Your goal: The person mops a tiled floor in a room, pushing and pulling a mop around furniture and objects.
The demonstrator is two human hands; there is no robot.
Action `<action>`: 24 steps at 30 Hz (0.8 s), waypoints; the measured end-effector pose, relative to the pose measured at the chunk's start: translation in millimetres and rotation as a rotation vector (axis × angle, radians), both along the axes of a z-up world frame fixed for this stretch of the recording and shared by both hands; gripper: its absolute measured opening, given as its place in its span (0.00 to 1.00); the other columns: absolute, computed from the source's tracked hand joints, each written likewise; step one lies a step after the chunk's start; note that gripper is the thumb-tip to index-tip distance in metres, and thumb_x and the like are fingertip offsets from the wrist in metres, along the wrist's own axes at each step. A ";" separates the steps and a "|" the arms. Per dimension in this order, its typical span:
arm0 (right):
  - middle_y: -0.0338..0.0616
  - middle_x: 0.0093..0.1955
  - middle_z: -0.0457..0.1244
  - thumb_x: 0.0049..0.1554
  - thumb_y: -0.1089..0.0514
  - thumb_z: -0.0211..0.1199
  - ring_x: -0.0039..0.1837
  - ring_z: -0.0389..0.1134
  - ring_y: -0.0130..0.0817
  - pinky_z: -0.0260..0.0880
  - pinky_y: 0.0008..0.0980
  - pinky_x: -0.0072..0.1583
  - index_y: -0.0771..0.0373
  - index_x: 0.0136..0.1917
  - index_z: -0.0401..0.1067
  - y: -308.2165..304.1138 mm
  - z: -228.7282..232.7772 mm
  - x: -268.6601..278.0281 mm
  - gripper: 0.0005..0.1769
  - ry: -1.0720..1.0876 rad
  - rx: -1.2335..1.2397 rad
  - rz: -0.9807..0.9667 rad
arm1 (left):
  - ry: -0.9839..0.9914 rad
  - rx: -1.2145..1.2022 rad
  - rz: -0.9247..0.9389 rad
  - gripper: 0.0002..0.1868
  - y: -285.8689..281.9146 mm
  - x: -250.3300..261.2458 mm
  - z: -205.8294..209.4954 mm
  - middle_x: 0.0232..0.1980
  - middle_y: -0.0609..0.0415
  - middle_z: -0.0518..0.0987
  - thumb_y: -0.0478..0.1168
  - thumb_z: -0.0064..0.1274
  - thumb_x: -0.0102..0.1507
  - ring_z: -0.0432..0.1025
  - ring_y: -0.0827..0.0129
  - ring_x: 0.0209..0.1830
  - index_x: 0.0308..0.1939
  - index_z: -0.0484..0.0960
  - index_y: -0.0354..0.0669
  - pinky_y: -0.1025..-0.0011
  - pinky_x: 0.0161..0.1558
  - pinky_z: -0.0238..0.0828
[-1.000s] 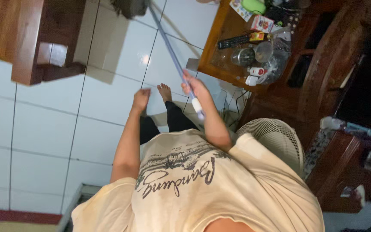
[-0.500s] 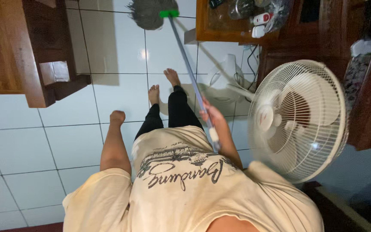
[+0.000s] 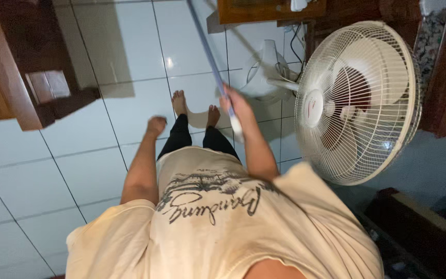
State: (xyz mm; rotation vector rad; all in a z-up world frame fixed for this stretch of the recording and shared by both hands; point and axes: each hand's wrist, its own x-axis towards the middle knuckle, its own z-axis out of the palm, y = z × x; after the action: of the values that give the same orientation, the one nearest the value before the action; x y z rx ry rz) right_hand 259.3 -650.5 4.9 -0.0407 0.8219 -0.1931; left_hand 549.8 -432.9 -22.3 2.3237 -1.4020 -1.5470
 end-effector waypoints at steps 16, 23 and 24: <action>0.41 0.29 0.58 0.67 0.34 0.52 0.23 0.55 0.28 0.55 0.27 0.24 0.37 0.71 0.62 118.6 22.4 -61.6 0.22 0.681 0.074 0.238 | -0.063 -0.117 -0.104 0.25 -112.7 -32.9 -27.6 0.49 0.32 0.82 0.48 0.37 0.74 0.76 0.39 0.52 0.45 0.87 0.33 0.52 0.60 0.71; 0.43 0.26 0.58 0.68 0.43 0.49 0.22 0.52 0.27 0.54 0.29 0.25 0.25 0.78 0.56 -39.5 -24.9 48.5 0.26 0.626 -0.280 0.255 | 0.145 -0.141 0.243 0.18 -92.7 -60.4 -20.1 0.55 0.38 0.82 0.46 0.44 0.66 0.74 0.45 0.59 0.49 0.87 0.45 0.59 0.63 0.68; 0.42 0.27 0.57 0.68 0.44 0.50 0.23 0.51 0.25 0.55 0.29 0.25 0.25 0.78 0.57 -46.7 -27.2 63.0 0.27 0.613 -0.290 0.277 | 0.064 -0.232 0.175 0.18 -89.6 -70.6 -19.8 0.55 0.38 0.81 0.44 0.45 0.65 0.72 0.44 0.59 0.47 0.89 0.45 0.57 0.63 0.65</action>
State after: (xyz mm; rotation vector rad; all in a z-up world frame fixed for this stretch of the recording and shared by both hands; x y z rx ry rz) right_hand 322.2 -697.1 -22.3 -0.5035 1.3807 -0.0319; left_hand 479.2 -522.5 -42.1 2.1744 -1.2510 -1.3226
